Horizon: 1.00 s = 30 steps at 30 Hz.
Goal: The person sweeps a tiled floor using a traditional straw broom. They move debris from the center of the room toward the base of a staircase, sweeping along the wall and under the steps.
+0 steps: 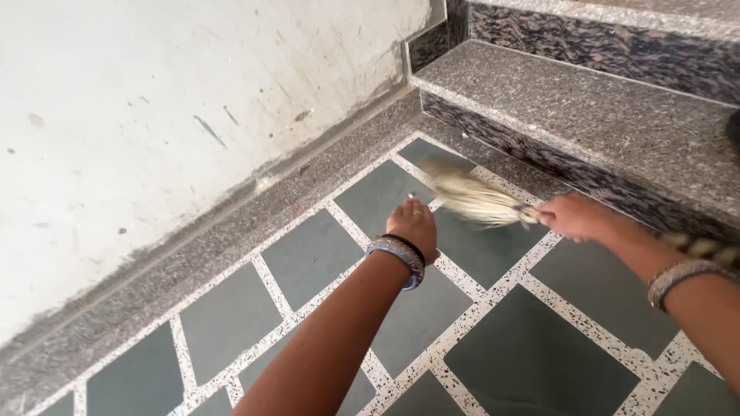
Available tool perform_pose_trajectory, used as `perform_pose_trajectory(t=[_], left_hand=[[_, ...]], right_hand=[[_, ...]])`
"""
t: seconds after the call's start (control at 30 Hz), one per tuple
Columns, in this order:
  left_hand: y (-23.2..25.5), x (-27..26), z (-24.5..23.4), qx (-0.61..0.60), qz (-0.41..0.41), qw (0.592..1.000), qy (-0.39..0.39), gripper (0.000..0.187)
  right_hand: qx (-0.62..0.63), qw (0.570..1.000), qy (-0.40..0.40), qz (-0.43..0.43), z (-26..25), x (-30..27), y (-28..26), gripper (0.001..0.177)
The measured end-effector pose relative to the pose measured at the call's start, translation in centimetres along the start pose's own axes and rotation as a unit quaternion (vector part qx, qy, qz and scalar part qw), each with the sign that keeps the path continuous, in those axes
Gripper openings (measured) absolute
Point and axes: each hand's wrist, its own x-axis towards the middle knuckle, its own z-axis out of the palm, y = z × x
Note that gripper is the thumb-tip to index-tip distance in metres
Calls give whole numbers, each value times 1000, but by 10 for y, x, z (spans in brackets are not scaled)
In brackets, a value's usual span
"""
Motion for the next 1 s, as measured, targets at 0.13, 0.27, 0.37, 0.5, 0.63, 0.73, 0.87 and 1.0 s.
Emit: perform_pose_trajectory(t=[0.13,0.27,0.37,0.5,0.63,0.73,0.87,1.0], left_hand=[[-4,9,-16,11,-3,1000,-2,98],[7,5,-13,-40,-5,999,30,101],[14,12,-3,-61,8,998,2,99],[21,53,27,-93,-15,994,48,83],[30,122,39,-120,-57,984,120,73],[53,142,26,-137,-48,982,121,75],[45,124,5,-158,2,985,75,84],[36,97,0,-168,18,981,99,74]], right_hand=[[13,998,64,-26,-48,-5,-16,36],[17,997,72,37,-50,-5,-6,28],[-28,994,18,100,-5,-16,-9,35],[-113,993,13,-14,23,-39,-26,40],[-196,980,25,-32,-40,-61,-66,38],[-223,972,15,73,-87,-91,-105,42],[-271,960,25,62,-130,-108,-118,41],[-243,963,-2,114,-114,-84,-99,38]])
